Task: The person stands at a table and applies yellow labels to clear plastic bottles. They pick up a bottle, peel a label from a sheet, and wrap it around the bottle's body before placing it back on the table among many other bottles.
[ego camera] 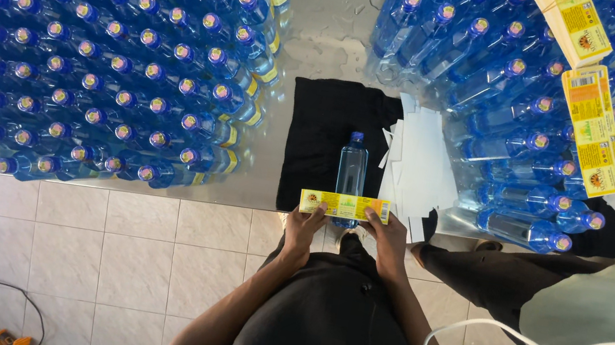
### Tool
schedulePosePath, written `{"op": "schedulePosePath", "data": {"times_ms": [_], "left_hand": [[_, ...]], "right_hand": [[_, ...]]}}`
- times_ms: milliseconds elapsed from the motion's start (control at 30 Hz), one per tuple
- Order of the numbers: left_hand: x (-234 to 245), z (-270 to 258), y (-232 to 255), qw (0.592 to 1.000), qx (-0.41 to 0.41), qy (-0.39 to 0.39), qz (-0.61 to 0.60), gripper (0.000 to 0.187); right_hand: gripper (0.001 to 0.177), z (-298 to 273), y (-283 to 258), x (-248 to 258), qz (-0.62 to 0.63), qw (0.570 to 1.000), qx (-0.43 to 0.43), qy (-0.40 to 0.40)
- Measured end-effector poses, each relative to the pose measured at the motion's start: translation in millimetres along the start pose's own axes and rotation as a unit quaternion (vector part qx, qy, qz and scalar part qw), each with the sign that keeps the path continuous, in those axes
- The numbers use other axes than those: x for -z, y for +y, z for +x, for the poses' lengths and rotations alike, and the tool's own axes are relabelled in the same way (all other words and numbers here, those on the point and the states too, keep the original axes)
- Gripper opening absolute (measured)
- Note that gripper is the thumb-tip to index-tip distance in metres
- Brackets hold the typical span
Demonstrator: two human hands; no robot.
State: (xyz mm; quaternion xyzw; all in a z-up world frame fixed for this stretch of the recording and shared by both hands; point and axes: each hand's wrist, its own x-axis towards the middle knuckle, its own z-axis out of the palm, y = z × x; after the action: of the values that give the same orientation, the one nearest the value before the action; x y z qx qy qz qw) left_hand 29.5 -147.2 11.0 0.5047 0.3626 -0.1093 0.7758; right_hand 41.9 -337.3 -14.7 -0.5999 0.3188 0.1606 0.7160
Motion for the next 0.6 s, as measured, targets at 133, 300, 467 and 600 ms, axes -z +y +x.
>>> {"op": "schedulePosePath", "data": {"times_ms": [133,300,467,600], "left_hand": [[1,6,-6,1.000,0.008,0.009,-0.020,0.044],[2,9,-11,0.999,0.010,0.016,-0.026,0.044],[1,7,-10,0.999,0.007,0.018,-0.032,0.044],[0,10,-11,1.000,-0.001,0.026,-0.014,0.038]], "right_hand": [[0.054,0,3,-1,0.005,1.000,-0.007,0.016],[0.056,-6,-2,-4,0.006,0.999,-0.018,0.026],[0.053,-4,-4,-6,0.008,0.999,-0.018,0.028],[0.054,-4,-1,-7,0.010,0.999,-0.010,0.033]]}}
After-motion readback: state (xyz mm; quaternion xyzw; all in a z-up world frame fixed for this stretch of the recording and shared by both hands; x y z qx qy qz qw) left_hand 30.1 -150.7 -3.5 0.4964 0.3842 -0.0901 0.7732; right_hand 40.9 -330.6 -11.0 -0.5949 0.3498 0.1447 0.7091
